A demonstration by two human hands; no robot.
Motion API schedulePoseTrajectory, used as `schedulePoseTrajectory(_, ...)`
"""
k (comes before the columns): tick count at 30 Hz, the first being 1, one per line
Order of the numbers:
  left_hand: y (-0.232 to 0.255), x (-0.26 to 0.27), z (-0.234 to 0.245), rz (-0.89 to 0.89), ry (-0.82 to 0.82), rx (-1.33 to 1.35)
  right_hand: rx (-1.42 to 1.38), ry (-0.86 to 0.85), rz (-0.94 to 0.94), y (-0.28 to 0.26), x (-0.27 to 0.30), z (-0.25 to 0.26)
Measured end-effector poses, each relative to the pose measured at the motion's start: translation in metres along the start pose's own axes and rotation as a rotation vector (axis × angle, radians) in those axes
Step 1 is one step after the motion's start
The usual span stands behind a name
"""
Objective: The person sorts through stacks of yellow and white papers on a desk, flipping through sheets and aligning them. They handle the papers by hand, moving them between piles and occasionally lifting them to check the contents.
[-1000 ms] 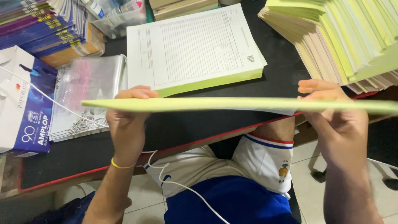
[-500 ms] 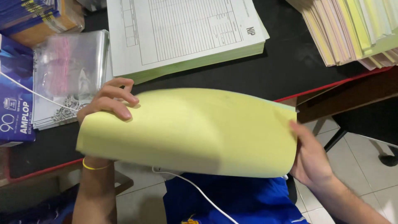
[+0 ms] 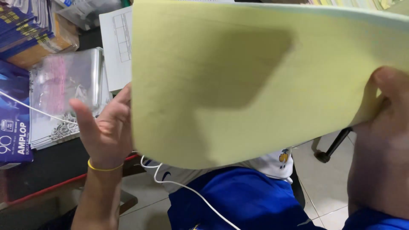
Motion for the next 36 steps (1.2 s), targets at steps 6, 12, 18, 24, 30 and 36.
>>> schedulePoseTrajectory(6, 0.008, -0.007, -0.017, -0.239, 0.407, -0.572, 0.32, 0.006, -0.01, -0.046, -0.047, -0.011)
schedulePoseTrajectory(12, 0.008, 0.003, -0.03, -0.562, 0.614, -0.805, -0.049, -0.033, -0.148, -0.016, -0.057, -0.027)
schedulePoseTrajectory(18, -0.009, 0.01, -0.024, -0.633, 0.731, -0.893, -0.21, -0.108, 0.526, -0.018, -0.05, -0.052)
schedulePoseTrajectory(24, -0.011, 0.004, -0.018, -0.478, 0.739, -1.118, -0.321, -0.016, 0.3, -0.007, -0.04, -0.076)
schedulePoseTrajectory(30, -0.007, -0.009, -0.023, -0.44, 0.673, -0.926, -0.424, -0.074, 0.135, -0.007, -0.026, -0.086)
schedulePoseTrajectory(36, -0.008, -0.011, -0.026, -0.469, 0.696, -0.996, -0.206, 0.015, 0.02, 0.009, -0.013, -0.093)
Point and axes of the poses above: each hand's wrist, its own x-axis away from the middle knuckle, its own z-axis out of the back of the hand, y = z × x, the point moved 5 cm from there along -x, towards the middle knuckle, and after that the axes turned 1 degree about -x, right-handed, at the moved point
